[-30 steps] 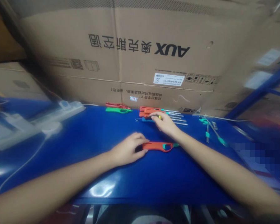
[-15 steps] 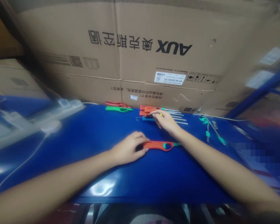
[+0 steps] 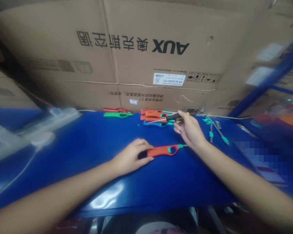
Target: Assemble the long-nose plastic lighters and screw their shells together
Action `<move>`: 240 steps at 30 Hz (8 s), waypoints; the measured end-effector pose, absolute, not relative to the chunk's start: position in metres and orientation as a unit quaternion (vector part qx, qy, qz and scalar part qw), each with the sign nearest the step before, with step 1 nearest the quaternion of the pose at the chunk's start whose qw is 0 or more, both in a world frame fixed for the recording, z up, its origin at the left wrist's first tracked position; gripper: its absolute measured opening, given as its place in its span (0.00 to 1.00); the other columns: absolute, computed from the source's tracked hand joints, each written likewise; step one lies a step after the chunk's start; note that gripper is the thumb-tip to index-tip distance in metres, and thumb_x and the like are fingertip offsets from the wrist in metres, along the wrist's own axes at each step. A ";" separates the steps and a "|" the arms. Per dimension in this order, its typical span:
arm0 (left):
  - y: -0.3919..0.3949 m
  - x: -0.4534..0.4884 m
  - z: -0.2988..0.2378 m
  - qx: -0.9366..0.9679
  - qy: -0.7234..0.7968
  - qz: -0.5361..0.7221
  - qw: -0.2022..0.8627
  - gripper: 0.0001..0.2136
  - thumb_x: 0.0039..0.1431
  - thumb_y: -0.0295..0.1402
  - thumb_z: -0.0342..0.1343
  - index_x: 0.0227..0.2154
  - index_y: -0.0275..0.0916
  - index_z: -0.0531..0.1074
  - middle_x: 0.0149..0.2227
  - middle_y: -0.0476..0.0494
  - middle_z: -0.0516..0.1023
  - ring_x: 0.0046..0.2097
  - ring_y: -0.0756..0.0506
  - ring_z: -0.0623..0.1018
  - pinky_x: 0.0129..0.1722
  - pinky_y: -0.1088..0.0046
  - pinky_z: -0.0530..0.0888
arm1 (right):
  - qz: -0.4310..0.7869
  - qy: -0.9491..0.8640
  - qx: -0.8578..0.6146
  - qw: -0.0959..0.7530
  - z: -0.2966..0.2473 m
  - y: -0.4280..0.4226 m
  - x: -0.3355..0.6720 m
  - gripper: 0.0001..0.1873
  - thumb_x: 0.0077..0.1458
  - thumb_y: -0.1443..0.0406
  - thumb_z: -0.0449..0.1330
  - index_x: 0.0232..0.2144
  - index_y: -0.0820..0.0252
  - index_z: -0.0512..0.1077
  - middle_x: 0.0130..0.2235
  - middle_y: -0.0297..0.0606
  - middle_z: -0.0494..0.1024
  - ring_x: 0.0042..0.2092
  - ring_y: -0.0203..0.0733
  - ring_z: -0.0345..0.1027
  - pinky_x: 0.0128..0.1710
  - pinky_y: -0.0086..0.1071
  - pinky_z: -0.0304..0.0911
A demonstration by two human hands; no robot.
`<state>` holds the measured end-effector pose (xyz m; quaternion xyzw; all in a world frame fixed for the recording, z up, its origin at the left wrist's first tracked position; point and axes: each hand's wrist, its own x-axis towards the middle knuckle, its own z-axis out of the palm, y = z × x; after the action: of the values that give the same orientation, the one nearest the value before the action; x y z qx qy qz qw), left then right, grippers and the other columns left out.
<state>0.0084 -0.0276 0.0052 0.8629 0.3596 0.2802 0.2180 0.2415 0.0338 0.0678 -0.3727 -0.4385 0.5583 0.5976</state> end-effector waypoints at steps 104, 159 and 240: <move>-0.037 0.011 0.010 0.716 0.436 0.340 0.426 0.13 0.58 0.37 0.65 0.42 0.36 0.80 0.35 0.42 0.85 0.30 0.49 0.77 0.31 0.73 0.71 | 0.671 -0.359 -0.397 0.513 0.028 0.021 0.241 0.15 0.59 0.56 0.58 0.26 0.60 0.68 0.23 0.32 0.71 0.17 0.30 0.58 0.15 0.27 0.55; -0.038 0.012 0.003 0.763 0.394 0.322 0.398 0.16 0.61 0.34 0.62 0.51 0.39 0.74 0.32 0.48 0.83 0.30 0.52 0.76 0.33 0.76 0.72 | 0.542 -0.593 -0.317 0.503 0.055 -0.005 0.241 0.19 0.58 0.53 0.65 0.42 0.58 0.66 0.29 0.30 0.77 0.16 0.28 0.63 0.11 0.23 0.62; -0.036 0.011 0.006 0.868 0.330 0.274 0.249 0.20 0.61 0.31 0.59 0.56 0.42 0.70 0.50 0.39 0.76 0.51 0.41 0.76 0.54 0.59 0.74 | 0.143 -0.832 -0.157 0.512 0.038 -0.020 0.244 0.36 0.59 0.70 0.63 0.66 0.50 0.56 0.57 0.45 0.75 0.53 0.49 0.76 0.50 0.44 0.77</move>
<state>0.0110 -0.0359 0.0062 0.8683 0.3299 0.2743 0.2488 0.2444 -0.0199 0.0377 -0.1565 -0.8324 0.1429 0.5120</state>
